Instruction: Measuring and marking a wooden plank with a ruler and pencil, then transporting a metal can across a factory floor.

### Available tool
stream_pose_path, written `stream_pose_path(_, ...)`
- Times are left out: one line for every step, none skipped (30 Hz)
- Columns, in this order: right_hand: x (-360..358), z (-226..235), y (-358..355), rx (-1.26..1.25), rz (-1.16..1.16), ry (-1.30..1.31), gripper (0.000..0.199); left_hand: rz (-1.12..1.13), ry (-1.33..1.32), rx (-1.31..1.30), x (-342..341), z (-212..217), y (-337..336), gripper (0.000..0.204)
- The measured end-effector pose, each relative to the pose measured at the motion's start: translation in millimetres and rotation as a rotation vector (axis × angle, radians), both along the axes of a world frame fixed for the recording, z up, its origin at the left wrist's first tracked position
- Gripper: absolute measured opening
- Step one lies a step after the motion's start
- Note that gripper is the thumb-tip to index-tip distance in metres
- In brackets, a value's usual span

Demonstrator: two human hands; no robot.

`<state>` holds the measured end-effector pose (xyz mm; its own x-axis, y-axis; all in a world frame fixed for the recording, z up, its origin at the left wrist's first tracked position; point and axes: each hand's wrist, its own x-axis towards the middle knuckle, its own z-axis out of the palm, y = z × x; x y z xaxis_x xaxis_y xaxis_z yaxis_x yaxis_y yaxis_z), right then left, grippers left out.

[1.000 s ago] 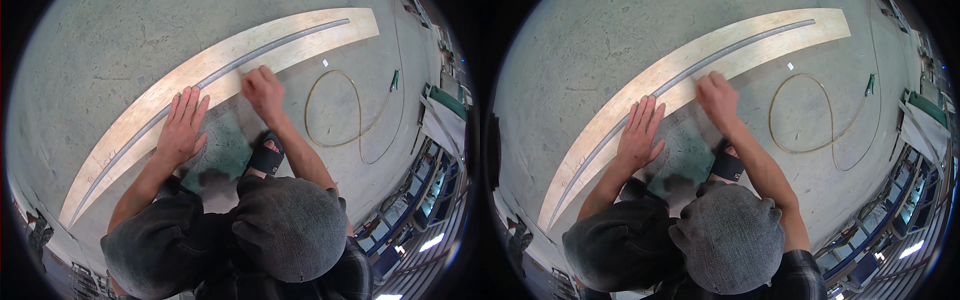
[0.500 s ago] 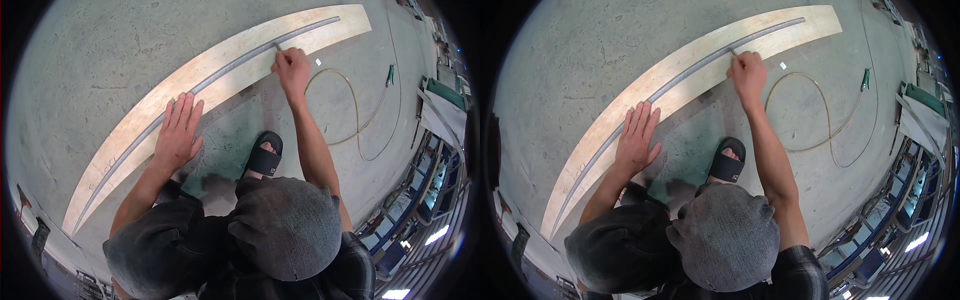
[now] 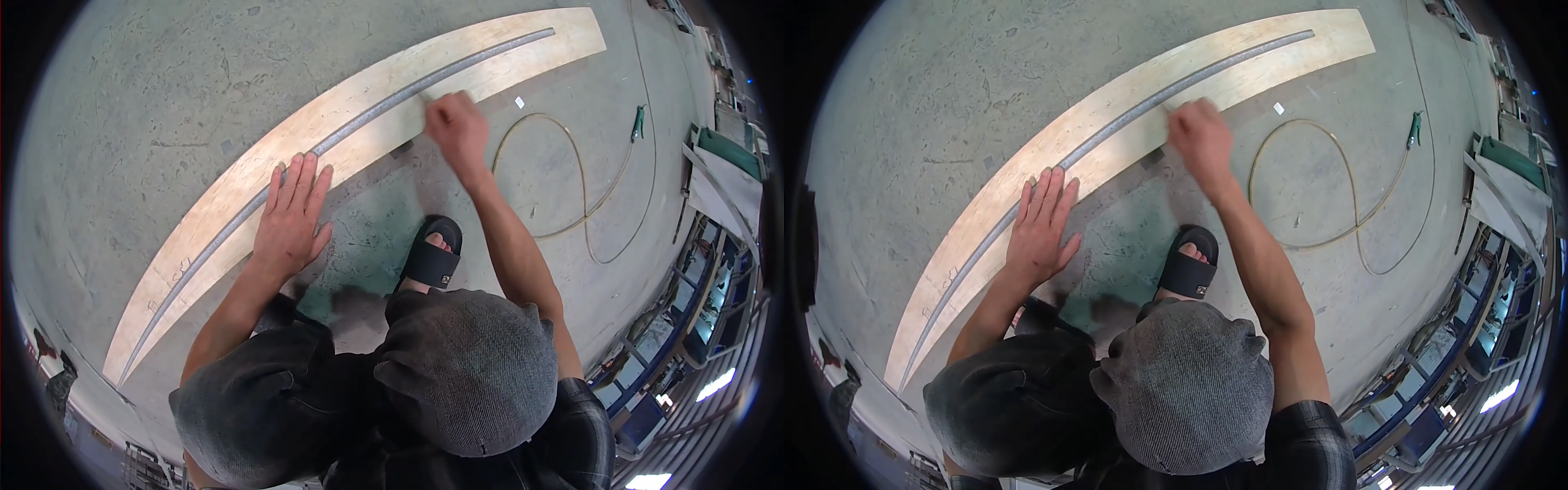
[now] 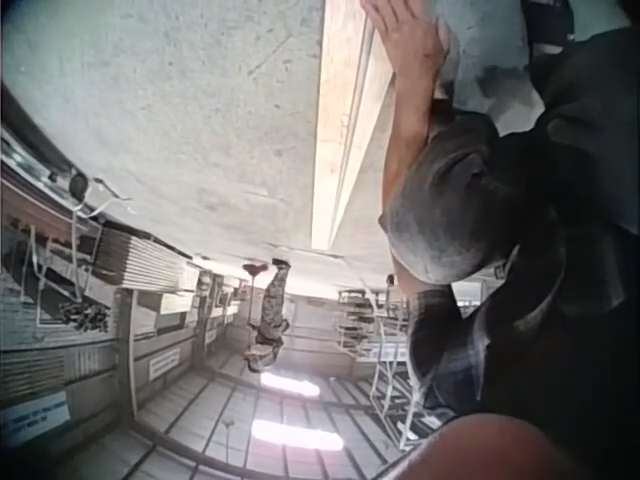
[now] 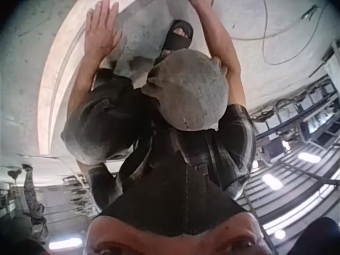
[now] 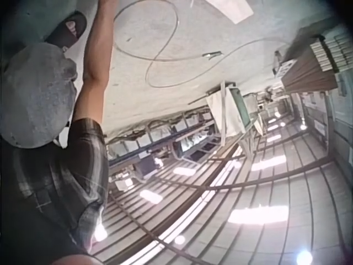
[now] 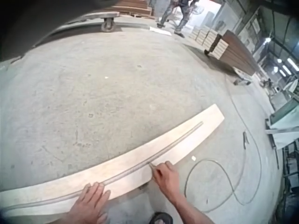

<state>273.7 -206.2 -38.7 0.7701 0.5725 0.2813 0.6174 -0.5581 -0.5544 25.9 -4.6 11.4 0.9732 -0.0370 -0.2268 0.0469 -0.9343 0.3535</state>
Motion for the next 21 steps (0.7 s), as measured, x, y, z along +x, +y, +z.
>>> stream_pose_path(8.9, 2.8, -3.3, -0.021, -0.091, 0.022, 0.011, 0.000, -0.005, 0.000, -0.4, -0.1, 0.1, 0.090)
stream_pose_path(17.4, 7.3, -4.9, -0.043, -0.183, 0.044, 0.011, 0.000, -0.006, -0.001, 0.5, -0.5, -0.8, 0.090)
stream_pose_path(13.1, 10.8, -3.6, 0.005, -0.214, 0.100, 0.012, -0.001, -0.008, -0.002, 1.6, -0.7, -2.1, 0.090)
stream_pose_path(4.9, 5.5, -0.4, 0.029, -0.108, 0.037, 0.011, -0.003, -0.009, -0.003, 2.4, -1.0, -2.9, 0.090)
stream_pose_path(-5.5, 1.5, 4.3, 0.052, -0.002, -0.025, 0.011, -0.003, -0.008, -0.004, 1.5, -0.7, -2.2, 0.090)
stream_pose_path(-14.9, 1.3, 6.5, -0.010, 0.073, -0.092, 0.010, 0.003, -0.006, -0.009, 0.7, -0.6, -0.8, 0.090)
stream_pose_path(-11.2, 1.1, 4.4, -0.011, 0.074, -0.090, 0.010, 0.008, -0.004, -0.013, -0.4, -0.3, -0.1, 0.089)
stream_pose_path(-0.7, 0.7, 0.0, 0.000, 0.015, -0.041, 0.010, 0.009, -0.007, -0.013, -0.5, 0.1, -0.5, 0.089)
stream_pose_path(9.4, 2.4, -2.7, 0.015, -0.044, 0.009, 0.011, 0.003, -0.004, -0.005, 0.5, 0.4, -1.3, 0.090)
stream_pose_path(19.2, 5.0, -6.8, -0.009, -0.134, 0.047, 0.011, -0.002, -0.002, 0.002, 1.0, 0.4, -1.4, 0.090)
stream_pose_path(17.9, 3.7, -6.7, -0.008, -0.134, 0.046, 0.011, -0.001, -0.003, 0.003, 1.1, -0.2, -2.2, 0.090)
stream_pose_path(13.5, 1.1, -5.8, -0.006, -0.071, -0.006, 0.011, 0.001, -0.007, 0.001, 1.0, -1.2, -2.8, 0.090)
stream_pose_path(8.1, -1.9, -4.4, -0.003, -0.009, -0.059, 0.011, 0.003, -0.010, -0.001, 1.4, -1.7, -3.3, 0.090)
stream_pose_path(-5.7, -1.0, 4.5, 0.037, 0.041, -0.089, 0.011, 0.003, -0.010, -0.001, 0.2, -1.6, -2.4, 0.090)
stream_pose_path(-3.5, -1.1, 3.5, 0.037, 0.042, -0.088, 0.011, 0.005, -0.010, 0.001, -0.8, -1.2, -1.4, 0.090)
stream_pose_path(2.4, -0.7, 0.9, 0.037, 0.023, -0.036, 0.011, 0.007, -0.010, 0.002, -1.8, -1.0, -0.7, 0.089)
stream_pose_path(10.5, 1.2, -1.8, 0.039, 0.003, 0.014, 0.011, 0.006, -0.011, 0.004, -0.5, -0.9, -1.2, 0.089)
stream_pose_path(20.9, 4.3, -5.4, 0.032, -0.092, 0.046, 0.011, 0.004, -0.009, -0.006, 1.2, -0.7, -2.5, 0.089)
stream_pose_path(21.0, 3.0, -5.5, 0.033, -0.092, 0.044, 0.011, 0.001, -0.008, -0.015, 2.6, -0.7, -2.9, 0.089)
stream_pose_path(17.5, 3.4, -3.2, 0.030, -0.090, 0.075, 0.011, 0.003, -0.004, -0.015, 1.5, -0.7, -2.5, 0.089)
stream_pose_path(12.7, 3.2, -0.6, 0.027, -0.088, 0.105, 0.011, 0.007, -0.007, -0.014, 0.5, -0.9, -1.7, 0.089)
